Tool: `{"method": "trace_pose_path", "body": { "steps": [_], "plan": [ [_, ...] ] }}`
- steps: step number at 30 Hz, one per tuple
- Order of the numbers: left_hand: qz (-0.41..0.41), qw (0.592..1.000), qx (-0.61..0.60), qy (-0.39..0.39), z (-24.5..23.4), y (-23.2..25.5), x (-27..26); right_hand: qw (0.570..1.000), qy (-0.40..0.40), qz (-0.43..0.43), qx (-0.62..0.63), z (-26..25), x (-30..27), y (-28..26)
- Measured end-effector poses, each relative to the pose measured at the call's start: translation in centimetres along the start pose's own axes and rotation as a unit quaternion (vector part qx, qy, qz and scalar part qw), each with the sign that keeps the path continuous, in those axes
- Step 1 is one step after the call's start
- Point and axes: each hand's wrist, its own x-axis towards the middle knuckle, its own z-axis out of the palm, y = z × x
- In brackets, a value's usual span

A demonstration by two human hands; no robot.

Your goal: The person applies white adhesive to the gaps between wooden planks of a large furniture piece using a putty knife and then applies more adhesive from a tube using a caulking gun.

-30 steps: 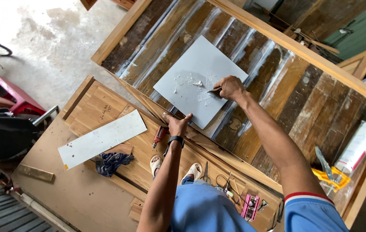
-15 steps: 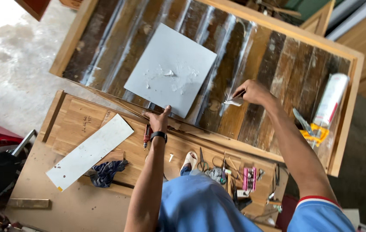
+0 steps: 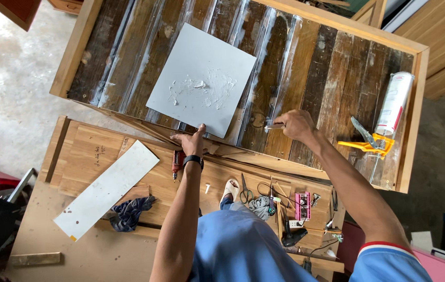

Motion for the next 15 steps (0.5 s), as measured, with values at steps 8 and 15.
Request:
{"method": "trace_pose_path", "body": {
  "steps": [8,15],
  "plan": [
    [0.007,0.999,0.036,-0.02,-0.7,-0.6,0.2,0.994,0.075,0.027,0.073,-2.4,-0.1,-1.2],
    [0.006,0.987,-0.093,-0.132,-4.5,-1.5,-0.5,0.997,0.074,-0.032,0.005,-0.4,-1.5,-0.9]
  ]
}}
